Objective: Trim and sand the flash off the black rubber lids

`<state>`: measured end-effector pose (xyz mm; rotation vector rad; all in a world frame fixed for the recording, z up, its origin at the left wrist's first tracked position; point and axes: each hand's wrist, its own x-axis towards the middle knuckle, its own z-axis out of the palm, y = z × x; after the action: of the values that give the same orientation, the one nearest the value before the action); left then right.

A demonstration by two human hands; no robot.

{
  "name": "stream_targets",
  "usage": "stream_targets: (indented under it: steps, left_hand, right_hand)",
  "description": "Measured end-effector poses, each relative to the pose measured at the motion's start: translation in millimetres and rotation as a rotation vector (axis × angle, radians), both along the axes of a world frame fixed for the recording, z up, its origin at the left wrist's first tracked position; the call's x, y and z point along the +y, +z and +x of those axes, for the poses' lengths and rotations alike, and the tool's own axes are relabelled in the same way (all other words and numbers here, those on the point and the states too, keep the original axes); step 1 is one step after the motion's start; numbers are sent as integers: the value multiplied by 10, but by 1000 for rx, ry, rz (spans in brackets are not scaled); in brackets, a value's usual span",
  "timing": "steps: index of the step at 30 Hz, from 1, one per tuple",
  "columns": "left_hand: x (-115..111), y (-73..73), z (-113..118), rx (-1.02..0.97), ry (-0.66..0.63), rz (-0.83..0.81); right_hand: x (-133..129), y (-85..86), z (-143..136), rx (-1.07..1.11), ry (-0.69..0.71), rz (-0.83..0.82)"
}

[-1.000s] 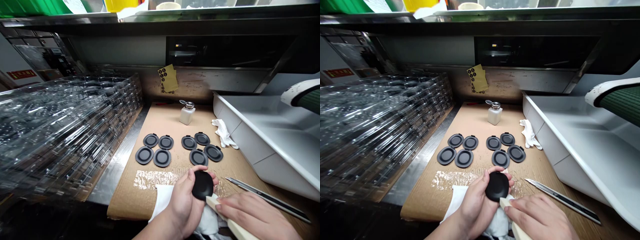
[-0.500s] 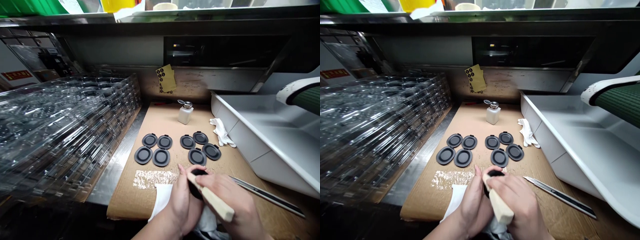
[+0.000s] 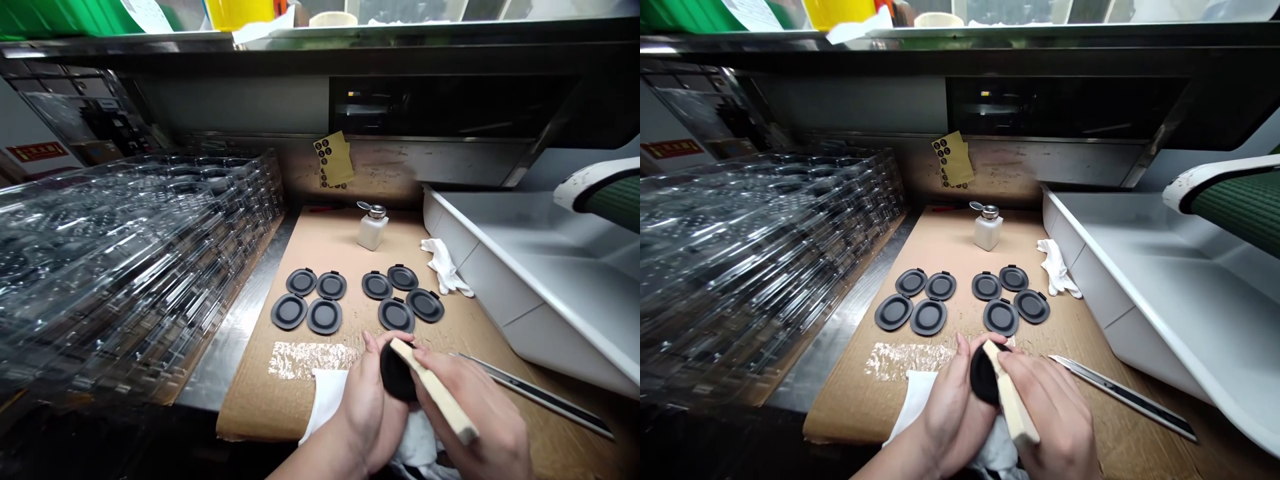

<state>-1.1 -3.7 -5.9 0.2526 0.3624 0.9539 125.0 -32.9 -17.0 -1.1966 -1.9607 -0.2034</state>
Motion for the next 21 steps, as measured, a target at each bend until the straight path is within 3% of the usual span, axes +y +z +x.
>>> stream_targets:
  steps: [3, 8, 16, 21]
  left_hand:
    - [10, 0, 17, 4, 20, 9]
    - [6, 29, 22, 43, 58, 4]
    - [5, 29, 16, 8, 53, -3]
    - [6, 19, -8, 19, 40, -10]
  right_hand:
    - [-19, -65, -45, -3, -51, 61]
    - [38, -24, -153, 55, -71, 56]
    - [-10, -38, -107, 4, -77, 93]
    - [18, 38, -111, 129, -40, -10]
